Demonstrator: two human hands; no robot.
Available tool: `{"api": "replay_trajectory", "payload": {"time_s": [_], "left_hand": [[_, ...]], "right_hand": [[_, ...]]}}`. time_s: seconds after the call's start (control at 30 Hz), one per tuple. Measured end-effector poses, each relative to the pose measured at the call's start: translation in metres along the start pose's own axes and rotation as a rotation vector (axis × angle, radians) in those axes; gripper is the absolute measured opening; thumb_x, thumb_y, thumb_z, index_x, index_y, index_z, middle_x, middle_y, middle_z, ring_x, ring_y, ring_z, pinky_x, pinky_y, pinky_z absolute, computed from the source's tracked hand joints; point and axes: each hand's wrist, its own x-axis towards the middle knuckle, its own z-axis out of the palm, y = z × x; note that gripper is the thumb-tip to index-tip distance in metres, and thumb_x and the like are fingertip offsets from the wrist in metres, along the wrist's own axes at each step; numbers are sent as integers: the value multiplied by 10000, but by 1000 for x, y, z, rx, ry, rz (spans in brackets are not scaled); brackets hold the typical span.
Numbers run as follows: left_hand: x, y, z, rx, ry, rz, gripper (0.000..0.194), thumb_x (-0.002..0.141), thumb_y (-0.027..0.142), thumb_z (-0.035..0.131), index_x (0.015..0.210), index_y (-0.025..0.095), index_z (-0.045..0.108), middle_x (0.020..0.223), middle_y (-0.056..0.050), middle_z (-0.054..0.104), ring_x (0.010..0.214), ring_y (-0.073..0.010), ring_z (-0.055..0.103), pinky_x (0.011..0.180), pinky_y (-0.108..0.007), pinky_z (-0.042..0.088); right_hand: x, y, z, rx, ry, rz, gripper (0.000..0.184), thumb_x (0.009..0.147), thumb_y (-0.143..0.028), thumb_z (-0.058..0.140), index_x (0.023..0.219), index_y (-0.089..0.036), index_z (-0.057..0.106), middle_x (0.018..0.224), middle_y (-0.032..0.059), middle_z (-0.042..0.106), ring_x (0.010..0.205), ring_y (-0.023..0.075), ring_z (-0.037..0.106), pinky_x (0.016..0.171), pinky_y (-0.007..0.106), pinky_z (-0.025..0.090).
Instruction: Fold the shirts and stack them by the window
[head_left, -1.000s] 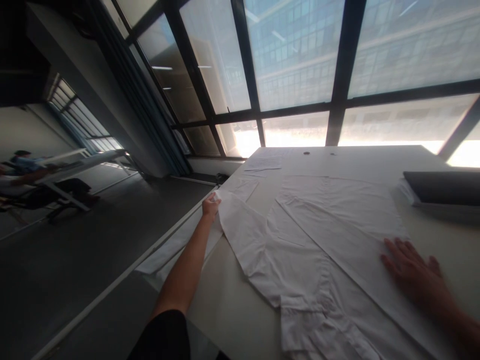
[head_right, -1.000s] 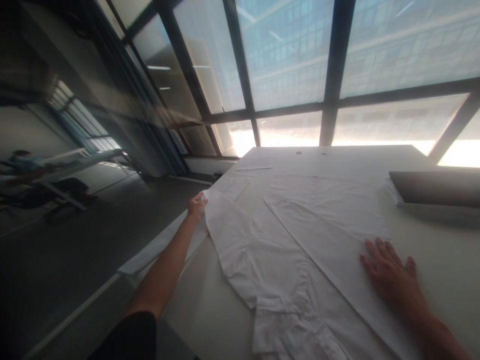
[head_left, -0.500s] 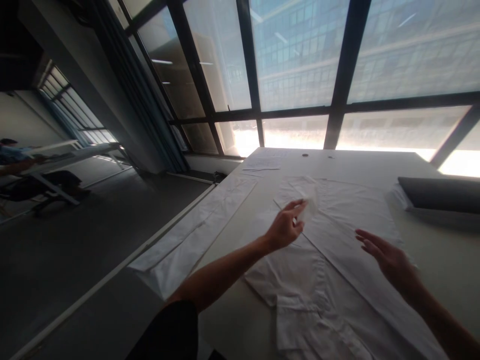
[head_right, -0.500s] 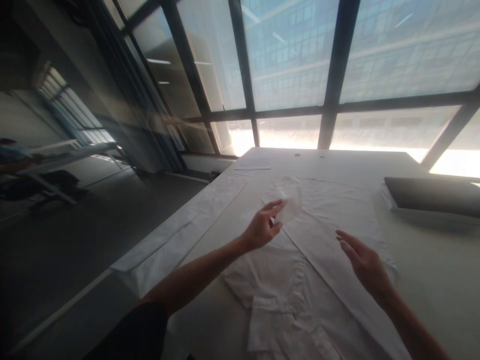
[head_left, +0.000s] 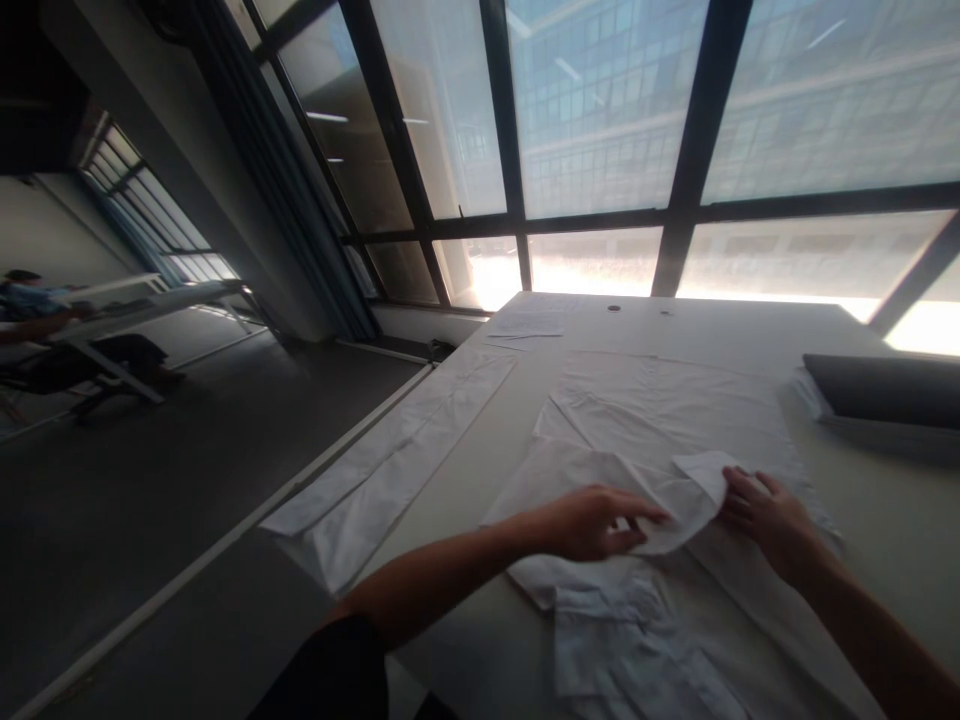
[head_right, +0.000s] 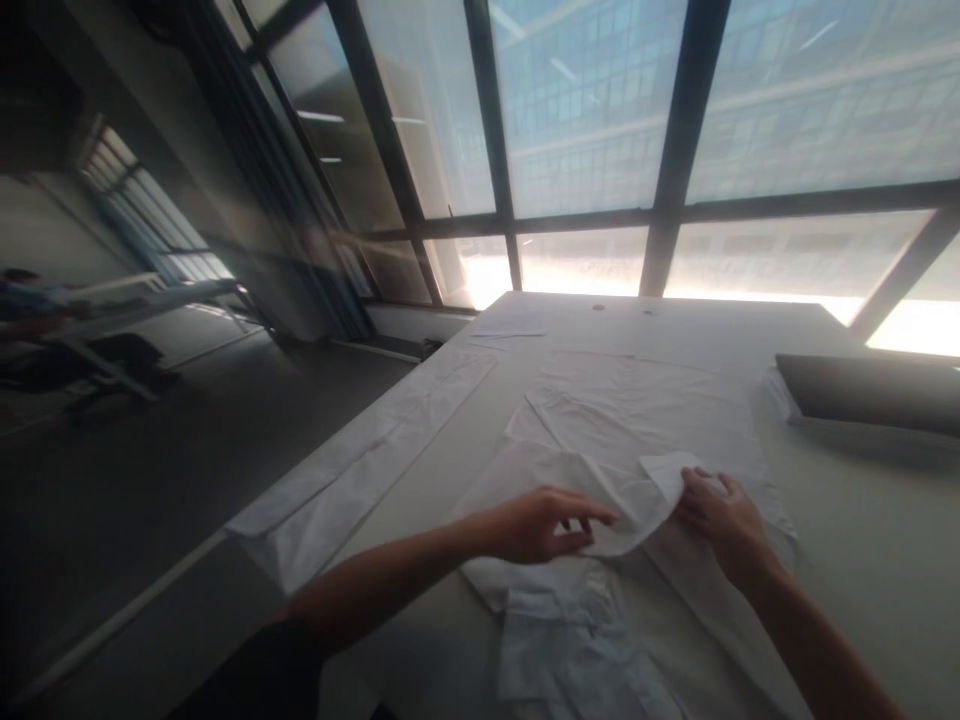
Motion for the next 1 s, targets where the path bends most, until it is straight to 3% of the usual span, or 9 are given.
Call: {"api": "replay_trajectory", "payload": {"time_s": [0.13, 0.23, 0.33, 0.47, 0.6, 0.7, 0.8, 0.9, 1.0], "left_hand": [[-17, -70, -64, 197, 329, -284, 365, 940, 215, 552, 1293, 198, 643, 1241, -95, 694, 991, -185, 658, 934, -310, 487], [-29, -125, -90, 189, 279, -404, 407, 913, 215, 553, 1309, 156, 626, 1189, -95, 712, 911, -172, 642, 855, -275, 489], [-39, -156, -99, 111, 191, -438, 451, 918, 266, 535, 1344, 136, 602, 1061, -69, 731, 792, -140, 599, 785, -245, 467], [-44, -169, -103, 92, 150, -427, 462, 905, 331, 576, 1332, 161, 622, 988, -37, 701, 713, -115, 526, 714, -223, 427], [-46, -175, -103, 70, 134, -387, 465, 888, 350, 613, 1306, 147, 639, 936, -36, 687, 728, -125, 531, 706, -225, 419], [-48, -180, -99, 72, 168, -387, 447, 906, 360, 591, 1289, 136, 650, 945, -47, 698, 778, -145, 572, 744, -239, 439], [-50, -183, -93, 94, 217, -395, 449, 929, 416, 560, 1262, 136, 668, 995, -67, 715, 867, -179, 615, 798, -260, 461], [-52, -184, -89, 121, 264, -369, 468, 931, 468, 550, 1233, 137, 686, 1060, -92, 725, 957, -211, 630, 865, -290, 471], [-53, -186, -86, 160, 294, -353, 474, 929, 473, 537, 1235, 145, 690, 1091, -102, 729, 985, -218, 635, 909, -310, 469]], "right_hand": [[9, -5, 3, -67, 73, 35, 958, 790, -455, 706, 1555, -128, 231, 1234, 219, 664, 935, 311, 735, 775, 408, 631], [13, -16, 7, -142, 62, -24, 982, 808, -542, 663, 1568, -140, 188, 1258, 219, 650, 952, 310, 729, 737, 399, 637], [20, -25, 12, -279, 72, -6, 1053, 778, -650, 658, 1571, -135, 195, 1302, 255, 603, 944, 320, 722, 638, 377, 632], [29, -32, 16, -340, 136, -26, 1030, 686, -436, 761, 1551, -109, 306, 1291, 269, 603, 933, 340, 702, 585, 365, 608], [19, -58, 29, -335, 181, -225, 918, 671, -270, 717, 1521, -138, 396, 1040, 178, 718, 785, 271, 695, 589, 325, 576], [6, -90, 41, -130, 128, -366, 897, 663, -264, 726, 1507, -216, 426, 946, 99, 728, 673, 205, 655, 550, 293, 550], [5, -111, 47, 136, 62, -387, 851, 614, -276, 761, 1430, -239, 520, 854, 38, 710, 610, 169, 614, 516, 264, 523], [23, -104, 39, 265, 72, -335, 811, 589, -288, 763, 1373, -228, 562, 806, 16, 689, 600, 168, 612, 505, 251, 504], [51, -71, 21, 125, 177, -185, 765, 630, -272, 714, 1371, -193, 541, 852, 45, 685, 665, 190, 637, 553, 276, 520]]}}
